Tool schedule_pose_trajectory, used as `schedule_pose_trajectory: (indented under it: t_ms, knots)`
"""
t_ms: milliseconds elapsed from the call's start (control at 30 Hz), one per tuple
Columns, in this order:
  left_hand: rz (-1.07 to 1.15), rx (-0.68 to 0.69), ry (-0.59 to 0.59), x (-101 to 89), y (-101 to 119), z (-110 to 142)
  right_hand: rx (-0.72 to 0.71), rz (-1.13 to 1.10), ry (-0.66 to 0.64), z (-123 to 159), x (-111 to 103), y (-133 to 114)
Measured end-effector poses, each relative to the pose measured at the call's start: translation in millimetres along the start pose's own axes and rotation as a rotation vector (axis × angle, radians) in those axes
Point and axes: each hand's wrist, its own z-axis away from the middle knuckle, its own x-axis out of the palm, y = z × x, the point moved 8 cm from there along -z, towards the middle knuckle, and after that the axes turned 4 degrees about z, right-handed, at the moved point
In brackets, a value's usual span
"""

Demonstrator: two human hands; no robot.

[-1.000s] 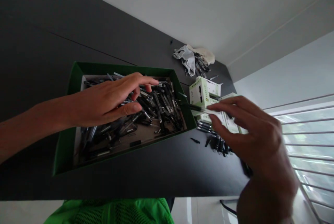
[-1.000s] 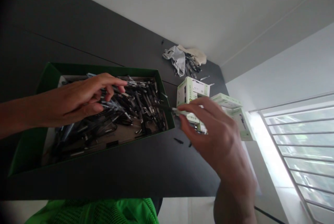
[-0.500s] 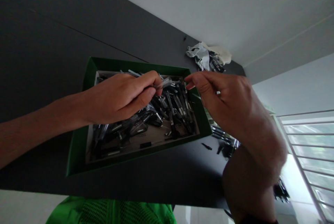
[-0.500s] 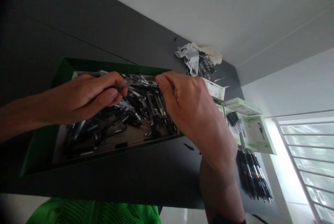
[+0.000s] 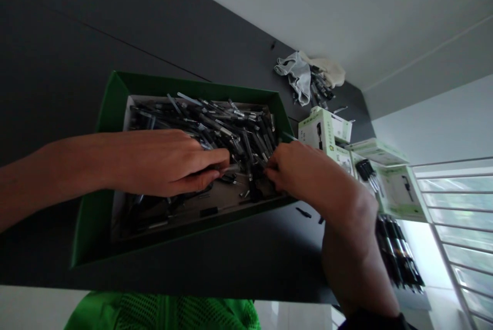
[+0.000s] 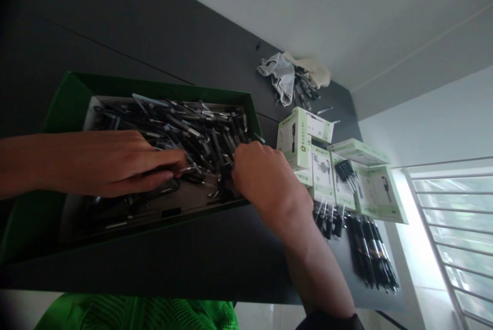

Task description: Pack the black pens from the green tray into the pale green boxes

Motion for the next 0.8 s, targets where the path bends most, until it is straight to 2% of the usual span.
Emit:
schedule_pose_trajectory:
  t_ms: [67, 200, 267, 367, 600, 700, 800]
  knots:
    - [-0.011, -0.008, -0.002, 0.8, -2, 2, 0.018, -0.019, 0.119, -1, -6, 6]
    - [-0.009, 0.009, -0.006, 1.4, -2, 5, 0.021, -0.14, 0.441, 9, -25, 18]
    - [0.009, 0.019, -0.016, 2.6, -1, 6, 0.021, -0.161, 0.523, 15, -29, 17]
    - [0.005, 0.02, -0.011, 3.2, 1, 7, 0.018, -0.107, 0.511, 15, -28, 7]
    - [0.022, 0.052, 0.0, -2.1, 9, 6, -0.046, -0.038, 0.274, -8, -22, -11]
    - [0.038, 0.079, 0.084, -13.8, 11, 5, -0.167, -0.137, 0.248, -15, -23, -19]
    - [0.039, 0.128, 0.173, -25.5, 17, 4, -0.373, -0.349, 0.29, -17, -30, -31]
